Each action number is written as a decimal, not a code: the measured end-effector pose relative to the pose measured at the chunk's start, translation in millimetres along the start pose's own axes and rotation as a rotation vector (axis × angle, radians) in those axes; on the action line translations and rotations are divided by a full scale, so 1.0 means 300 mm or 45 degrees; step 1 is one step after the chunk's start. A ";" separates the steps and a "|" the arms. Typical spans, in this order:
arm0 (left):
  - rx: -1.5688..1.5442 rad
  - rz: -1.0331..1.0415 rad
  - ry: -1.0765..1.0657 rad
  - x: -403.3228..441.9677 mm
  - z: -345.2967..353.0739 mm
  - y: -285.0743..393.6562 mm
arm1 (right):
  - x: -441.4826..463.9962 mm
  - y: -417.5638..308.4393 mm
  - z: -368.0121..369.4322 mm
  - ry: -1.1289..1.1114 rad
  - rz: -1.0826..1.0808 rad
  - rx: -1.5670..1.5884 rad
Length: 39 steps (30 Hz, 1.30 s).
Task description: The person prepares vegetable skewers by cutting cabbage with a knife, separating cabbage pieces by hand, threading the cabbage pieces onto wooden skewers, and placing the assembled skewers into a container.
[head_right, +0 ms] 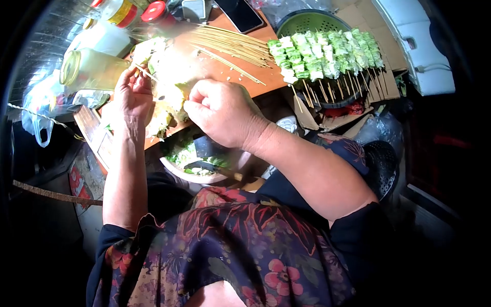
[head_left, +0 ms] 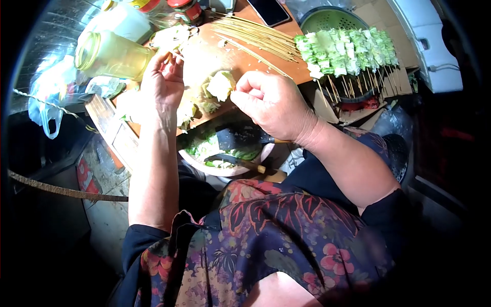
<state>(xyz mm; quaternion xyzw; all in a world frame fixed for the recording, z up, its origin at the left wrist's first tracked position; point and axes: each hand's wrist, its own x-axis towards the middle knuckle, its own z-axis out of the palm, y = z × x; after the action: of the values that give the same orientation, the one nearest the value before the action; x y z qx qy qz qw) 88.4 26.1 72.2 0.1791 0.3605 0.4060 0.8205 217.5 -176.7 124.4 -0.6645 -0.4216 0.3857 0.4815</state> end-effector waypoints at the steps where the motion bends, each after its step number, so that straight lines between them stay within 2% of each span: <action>1: -0.035 -0.017 0.008 -0.013 -0.004 0.009 | -0.003 -0.007 0.003 -0.010 0.010 -0.019; 8: -0.126 0.030 0.031 -0.027 -0.062 0.065 | -0.010 -0.028 0.034 -0.068 0.040 -0.045; 12: -0.009 0.152 0.012 -0.060 -0.053 0.071 | -0.013 -0.035 0.045 -0.073 0.025 -0.062; 14: 0.202 0.266 -0.177 -0.055 -0.067 0.077 | -0.012 -0.036 0.049 -0.073 0.022 -0.071; 19: 0.426 0.375 -0.164 -0.068 -0.047 0.074 | -0.007 -0.040 0.043 -0.094 0.123 -0.040; 23: 0.548 0.442 -0.135 -0.083 -0.017 0.062 | -0.016 -0.031 0.054 -0.063 0.053 -0.025; 31: 0.641 0.441 -0.220 -0.117 0.011 0.051 | -0.032 -0.021 0.058 -0.067 0.167 0.191; 36: 0.643 0.433 -0.243 -0.132 0.019 0.027 | -0.042 -0.012 0.061 -0.069 0.160 0.310; 39: 0.570 0.374 -0.364 -0.157 0.020 0.013 | -0.035 -0.001 0.067 -0.025 0.121 0.385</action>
<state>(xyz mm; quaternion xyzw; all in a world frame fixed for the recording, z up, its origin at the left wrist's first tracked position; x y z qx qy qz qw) 71.2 -8.9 99.6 0.4608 0.2922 0.4014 0.7356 195.4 -180.2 121.2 -0.5998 -0.3314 0.4736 0.5533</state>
